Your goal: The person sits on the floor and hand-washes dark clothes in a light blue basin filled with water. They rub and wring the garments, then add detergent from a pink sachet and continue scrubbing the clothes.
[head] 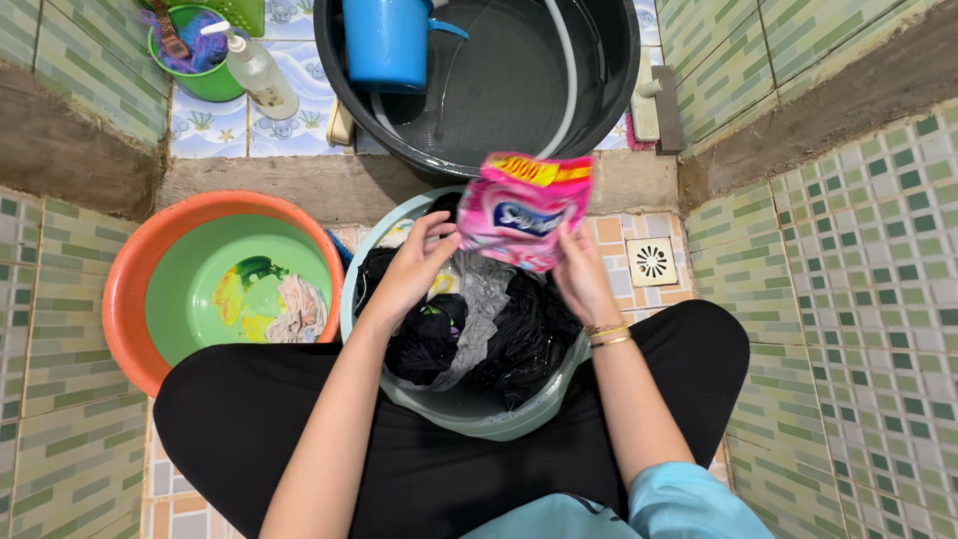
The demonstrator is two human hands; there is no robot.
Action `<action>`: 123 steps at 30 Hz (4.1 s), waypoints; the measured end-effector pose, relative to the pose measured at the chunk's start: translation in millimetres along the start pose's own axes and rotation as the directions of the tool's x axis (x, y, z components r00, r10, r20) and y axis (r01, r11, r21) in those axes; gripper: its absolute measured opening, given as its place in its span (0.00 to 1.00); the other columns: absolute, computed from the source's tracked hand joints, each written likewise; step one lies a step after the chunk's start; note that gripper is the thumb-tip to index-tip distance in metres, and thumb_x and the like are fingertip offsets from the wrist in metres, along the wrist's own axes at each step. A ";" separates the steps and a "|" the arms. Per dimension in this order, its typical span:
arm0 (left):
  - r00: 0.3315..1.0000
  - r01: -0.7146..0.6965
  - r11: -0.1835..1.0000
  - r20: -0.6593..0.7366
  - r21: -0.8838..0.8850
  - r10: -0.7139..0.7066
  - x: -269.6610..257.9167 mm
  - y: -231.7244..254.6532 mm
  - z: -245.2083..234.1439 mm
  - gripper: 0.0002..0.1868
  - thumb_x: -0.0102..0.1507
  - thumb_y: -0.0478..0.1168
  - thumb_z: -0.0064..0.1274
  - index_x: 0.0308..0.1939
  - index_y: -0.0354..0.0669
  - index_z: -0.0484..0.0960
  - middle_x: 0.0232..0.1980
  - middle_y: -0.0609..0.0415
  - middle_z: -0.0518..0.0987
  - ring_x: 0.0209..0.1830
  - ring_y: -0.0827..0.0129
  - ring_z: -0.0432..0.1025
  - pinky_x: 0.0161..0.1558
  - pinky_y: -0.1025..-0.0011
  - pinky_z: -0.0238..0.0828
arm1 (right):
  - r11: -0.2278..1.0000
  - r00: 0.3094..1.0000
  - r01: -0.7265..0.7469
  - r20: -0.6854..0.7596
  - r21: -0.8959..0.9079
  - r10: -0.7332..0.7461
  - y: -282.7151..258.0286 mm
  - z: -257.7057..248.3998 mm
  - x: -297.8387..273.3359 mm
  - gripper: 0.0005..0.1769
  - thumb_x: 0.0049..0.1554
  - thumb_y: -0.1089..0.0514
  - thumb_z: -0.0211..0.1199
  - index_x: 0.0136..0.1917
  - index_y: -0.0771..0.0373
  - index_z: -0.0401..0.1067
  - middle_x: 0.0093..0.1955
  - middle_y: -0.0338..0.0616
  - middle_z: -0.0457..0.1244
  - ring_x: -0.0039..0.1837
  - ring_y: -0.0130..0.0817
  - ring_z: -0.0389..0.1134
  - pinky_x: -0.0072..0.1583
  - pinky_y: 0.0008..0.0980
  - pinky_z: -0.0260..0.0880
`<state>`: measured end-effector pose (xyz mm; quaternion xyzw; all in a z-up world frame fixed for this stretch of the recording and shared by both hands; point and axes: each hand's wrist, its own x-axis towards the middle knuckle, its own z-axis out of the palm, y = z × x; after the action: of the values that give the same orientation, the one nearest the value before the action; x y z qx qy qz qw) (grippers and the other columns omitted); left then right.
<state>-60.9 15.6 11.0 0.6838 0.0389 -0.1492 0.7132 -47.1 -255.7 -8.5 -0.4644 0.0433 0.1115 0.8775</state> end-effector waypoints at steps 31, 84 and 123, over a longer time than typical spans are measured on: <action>0.984 -0.120 0.956 0.094 -0.269 0.150 0.7 -36.2 15.6 0.30 0.65 0.28 0.54 0.71 0.37 0.65 0.58 0.49 0.78 0.49 0.69 0.78 0.50 0.70 0.80 | 0.728 0.994 -0.085 -0.004 -0.680 0.113 26.6 18.5 -8.8 0.14 0.60 0.56 0.63 0.54 0.69 0.75 0.42 0.35 0.67 0.36 0.21 0.61 0.37 0.25 0.63; 0.939 -0.308 0.940 -0.113 0.146 0.326 -9.4 -24.3 14.6 0.22 0.67 0.51 0.50 0.51 0.33 0.80 0.34 0.55 0.82 0.33 0.80 0.69 0.37 0.73 0.70 | 0.873 0.988 0.155 0.076 -0.463 -0.136 -3.0 48.8 -19.2 0.24 0.58 0.50 0.67 0.62 0.65 0.67 0.56 0.39 0.67 0.57 0.24 0.67 0.59 0.28 0.70; 0.934 -0.356 0.860 -0.145 -0.365 0.326 -0.3 -8.4 39.7 0.08 0.73 0.35 0.48 0.52 0.37 0.68 0.51 0.53 0.79 0.52 0.77 0.73 0.54 0.75 0.72 | 0.965 0.984 -0.166 -0.026 0.203 0.175 18.5 11.9 -21.8 0.17 0.67 0.56 0.61 0.66 0.66 0.66 0.61 0.47 0.67 0.60 0.35 0.70 0.63 0.37 0.73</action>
<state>-69.4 -23.7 5.5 0.5312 -0.0263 0.0168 0.8467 -73.0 -239.2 -12.8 -0.3707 0.1135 0.1714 0.9057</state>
